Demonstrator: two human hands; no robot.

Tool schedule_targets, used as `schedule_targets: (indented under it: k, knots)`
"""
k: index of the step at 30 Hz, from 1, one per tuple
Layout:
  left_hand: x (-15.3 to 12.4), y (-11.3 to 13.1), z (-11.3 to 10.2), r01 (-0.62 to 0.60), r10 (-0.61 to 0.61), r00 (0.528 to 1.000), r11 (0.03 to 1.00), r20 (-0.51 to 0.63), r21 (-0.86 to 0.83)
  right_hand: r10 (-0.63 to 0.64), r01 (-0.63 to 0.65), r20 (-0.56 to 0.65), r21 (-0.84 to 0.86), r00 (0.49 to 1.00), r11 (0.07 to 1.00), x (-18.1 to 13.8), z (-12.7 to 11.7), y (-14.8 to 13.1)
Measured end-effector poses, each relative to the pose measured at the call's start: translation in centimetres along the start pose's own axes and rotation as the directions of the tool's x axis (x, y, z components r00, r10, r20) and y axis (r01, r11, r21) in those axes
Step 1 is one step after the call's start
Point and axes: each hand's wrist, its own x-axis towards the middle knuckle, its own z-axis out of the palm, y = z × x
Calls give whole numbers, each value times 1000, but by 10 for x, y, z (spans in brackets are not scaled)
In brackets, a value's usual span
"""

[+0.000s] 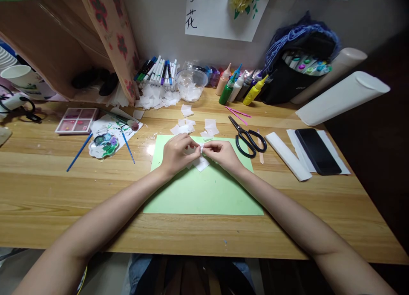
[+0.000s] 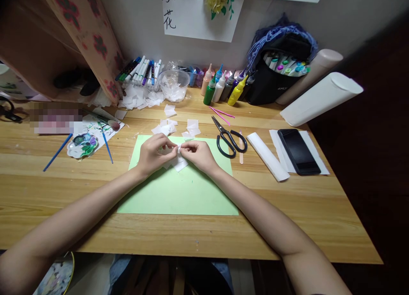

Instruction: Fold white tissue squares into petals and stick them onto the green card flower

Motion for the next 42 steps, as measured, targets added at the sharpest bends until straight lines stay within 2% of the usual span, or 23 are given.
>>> schedule_targets:
  k: [6,15,22,42]
  knots:
    - [0,1,-1,-17,18,999,1000,29,-26,-15,17,-48,41,999,999,0,0,-1]
    - [0,1,-2,-28,29,999,1000,24,-12,-11,10,33,26,999,1000,-2,-1,-8]
    - [1,-1,-1,25,-26,999,999,-24,-24,-35,33,101,19,994,999,0,-4,-6]
    - [0,-2,0,52,-53,998,998,-32,-22,3,-6,120,19,993,1000,0,-5,-5]
